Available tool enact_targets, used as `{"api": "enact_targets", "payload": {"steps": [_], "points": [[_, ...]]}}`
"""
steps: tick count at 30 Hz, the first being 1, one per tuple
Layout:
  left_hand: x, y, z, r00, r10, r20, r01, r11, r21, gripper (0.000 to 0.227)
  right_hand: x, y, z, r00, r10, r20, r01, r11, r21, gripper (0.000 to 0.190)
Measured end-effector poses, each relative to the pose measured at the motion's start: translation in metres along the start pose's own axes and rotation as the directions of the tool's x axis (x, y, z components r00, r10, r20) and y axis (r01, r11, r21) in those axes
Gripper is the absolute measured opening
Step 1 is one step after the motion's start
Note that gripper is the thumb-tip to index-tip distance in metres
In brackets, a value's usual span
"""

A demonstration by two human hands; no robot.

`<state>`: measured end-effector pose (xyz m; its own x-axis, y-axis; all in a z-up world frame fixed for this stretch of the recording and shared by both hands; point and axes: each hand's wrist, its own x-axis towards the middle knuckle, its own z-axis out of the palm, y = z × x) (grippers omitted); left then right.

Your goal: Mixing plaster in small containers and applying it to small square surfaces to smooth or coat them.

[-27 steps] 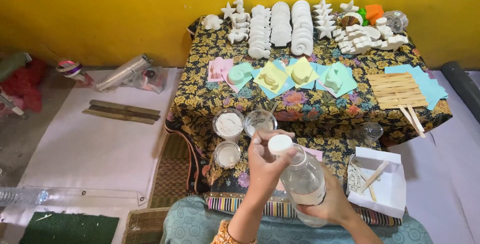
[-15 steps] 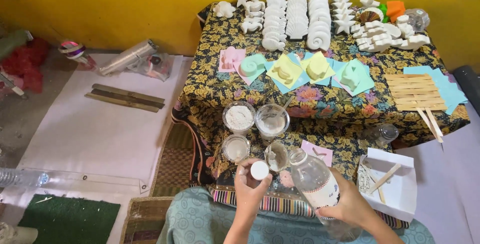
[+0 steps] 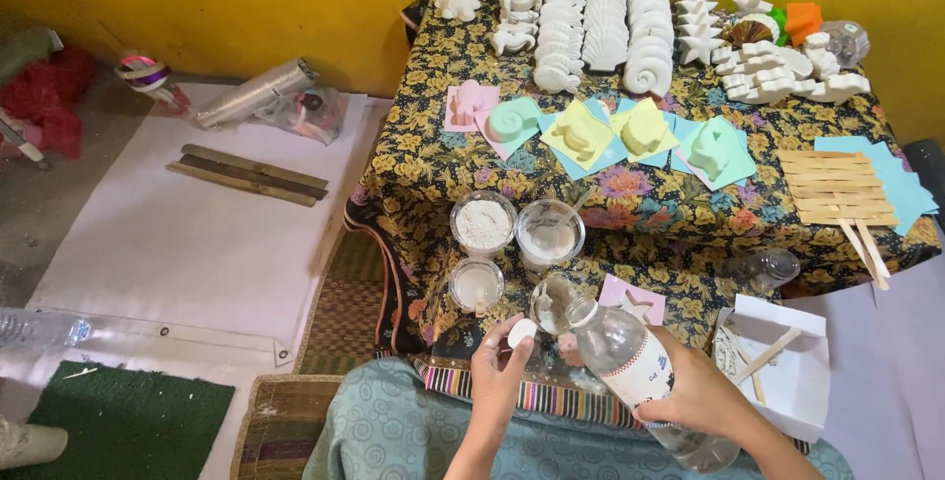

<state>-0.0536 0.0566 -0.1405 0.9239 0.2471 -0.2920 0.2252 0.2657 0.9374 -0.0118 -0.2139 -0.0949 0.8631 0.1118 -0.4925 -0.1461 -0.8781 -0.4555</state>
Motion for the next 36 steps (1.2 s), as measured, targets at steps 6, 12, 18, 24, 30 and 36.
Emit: {"api": "enact_targets", "payload": {"steps": [6,12,18,24,30,36], "points": [[0.000,-0.007,-0.001,0.999,-0.026,0.022,0.028,0.997,-0.075,0.043,-0.002,-0.012,-0.007,0.999,0.029,0.019,-0.028,0.999,-0.033,0.113],[-0.002,0.000,-0.001,0.996,-0.084,0.012,0.085,0.994,-0.072,0.042,0.002,-0.012,-0.007,0.999,0.025,0.024,-0.024,0.999,-0.032,0.114],[0.000,-0.006,-0.004,0.998,-0.055,0.015,0.056,0.995,-0.077,0.040,0.003,-0.013,-0.009,0.999,0.018,0.041,-0.015,0.997,-0.072,0.106],[-0.001,-0.009,-0.004,0.997,-0.068,0.022,0.069,0.994,-0.087,0.040,0.002,-0.016,-0.008,0.999,0.035,0.028,-0.034,0.999,-0.038,0.110],[-0.013,0.004,-0.002,0.999,-0.011,0.031,0.011,1.000,-0.017,0.037,0.011,0.009,0.008,0.995,-0.086,-0.056,0.086,0.996,0.002,0.117],[-0.033,0.072,0.038,0.823,0.562,0.083,-0.554,0.827,-0.097,0.043,-0.014,-0.005,0.006,0.948,-0.240,-0.211,0.293,0.915,0.278,0.109]]}}
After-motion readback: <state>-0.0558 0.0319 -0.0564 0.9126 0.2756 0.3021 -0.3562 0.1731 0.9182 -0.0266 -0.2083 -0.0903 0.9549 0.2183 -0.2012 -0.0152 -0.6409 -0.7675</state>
